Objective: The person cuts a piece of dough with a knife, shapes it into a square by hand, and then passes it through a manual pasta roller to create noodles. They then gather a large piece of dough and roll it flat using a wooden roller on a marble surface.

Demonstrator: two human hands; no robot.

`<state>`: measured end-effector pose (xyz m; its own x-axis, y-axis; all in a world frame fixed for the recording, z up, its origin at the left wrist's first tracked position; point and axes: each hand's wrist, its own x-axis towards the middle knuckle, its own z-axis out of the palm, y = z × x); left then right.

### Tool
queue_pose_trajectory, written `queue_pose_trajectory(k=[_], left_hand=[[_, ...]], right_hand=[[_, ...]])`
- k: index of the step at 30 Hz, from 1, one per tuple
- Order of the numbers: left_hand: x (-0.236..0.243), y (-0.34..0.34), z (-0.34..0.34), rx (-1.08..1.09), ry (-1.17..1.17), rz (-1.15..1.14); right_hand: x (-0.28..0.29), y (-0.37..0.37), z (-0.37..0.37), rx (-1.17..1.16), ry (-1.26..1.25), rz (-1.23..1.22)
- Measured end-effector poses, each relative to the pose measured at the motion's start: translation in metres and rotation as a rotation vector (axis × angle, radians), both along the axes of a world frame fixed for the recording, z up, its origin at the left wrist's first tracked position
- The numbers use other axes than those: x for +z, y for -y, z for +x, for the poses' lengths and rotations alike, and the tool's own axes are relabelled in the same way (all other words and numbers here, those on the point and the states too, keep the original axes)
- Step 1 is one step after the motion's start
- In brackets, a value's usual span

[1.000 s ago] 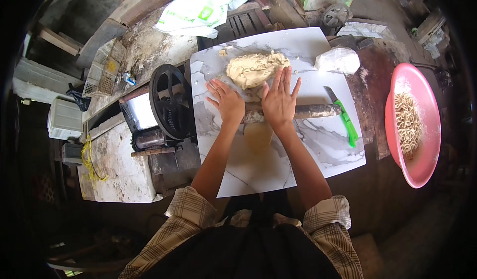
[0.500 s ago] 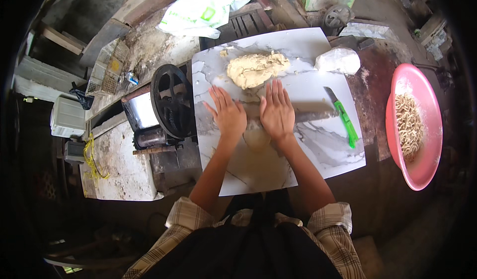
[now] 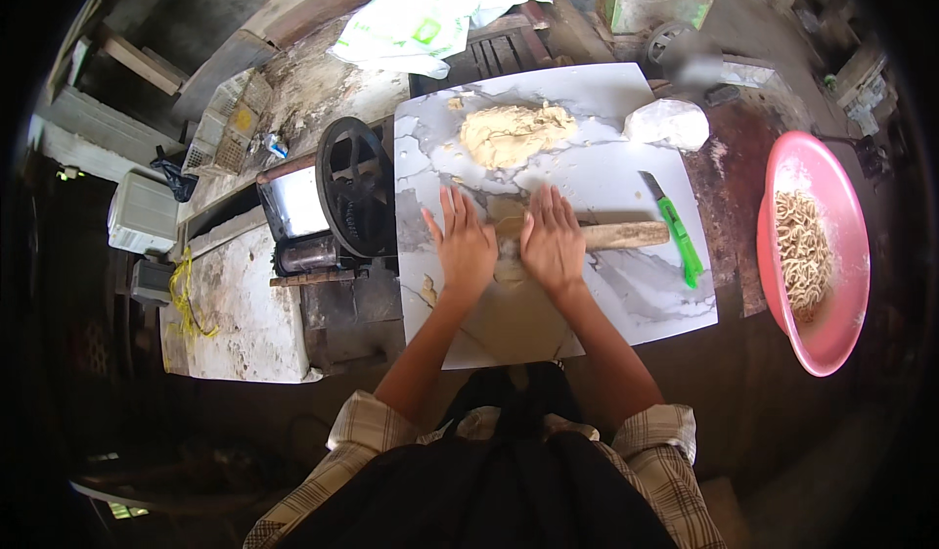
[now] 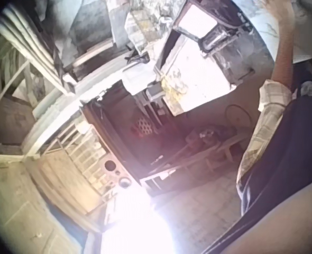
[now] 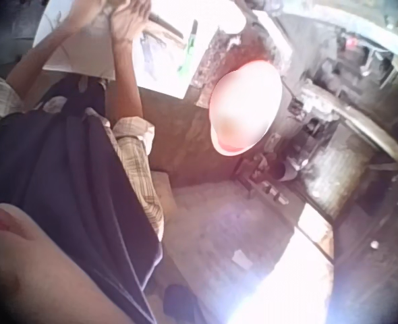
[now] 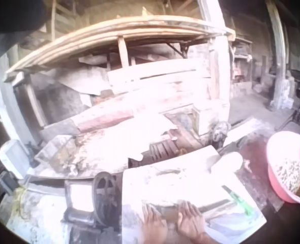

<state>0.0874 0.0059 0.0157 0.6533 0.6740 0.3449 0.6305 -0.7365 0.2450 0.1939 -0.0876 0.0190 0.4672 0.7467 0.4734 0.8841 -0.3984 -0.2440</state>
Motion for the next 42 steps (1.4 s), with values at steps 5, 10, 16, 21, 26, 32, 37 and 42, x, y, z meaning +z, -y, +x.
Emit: queue_pose_trajectory(k=[5,10,16,21,26,32,37,42], left_hand=[[-0.005,-0.008,0.003,0.059,0.051,0.074],[-0.007,0.053,-0.052,-0.113,0.088,-0.074],[0.005,0.017,-0.015,-0.021,0.122,0.036],[-0.005,0.016,-0.018,-0.002,0.156,-0.004],[-0.005,0.067,-0.060,-0.072,0.098,-0.078],[0.008,0.017,-0.015,-0.007,0.058,-0.003],[-0.003,0.027,-0.026,-0.015,0.069,-0.013],[0.000,0.083,-0.065,-0.083,0.132,-0.140]], right_hand=[[-0.001,-0.006,-0.002,-0.056,-0.014,-0.012],[-0.001,0.051,-0.038,0.077,-0.035,-0.012],[0.001,0.008,-0.006,0.061,0.024,-0.011],[-0.004,0.010,-0.011,0.016,0.032,-0.074],[-0.002,0.057,-0.044,0.090,0.018,-0.051],[0.003,0.010,-0.015,0.023,0.086,-0.055],[0.001,0.015,-0.022,0.012,0.083,-0.100],[-0.001,0.067,-0.054,0.064,0.010,-0.084]])
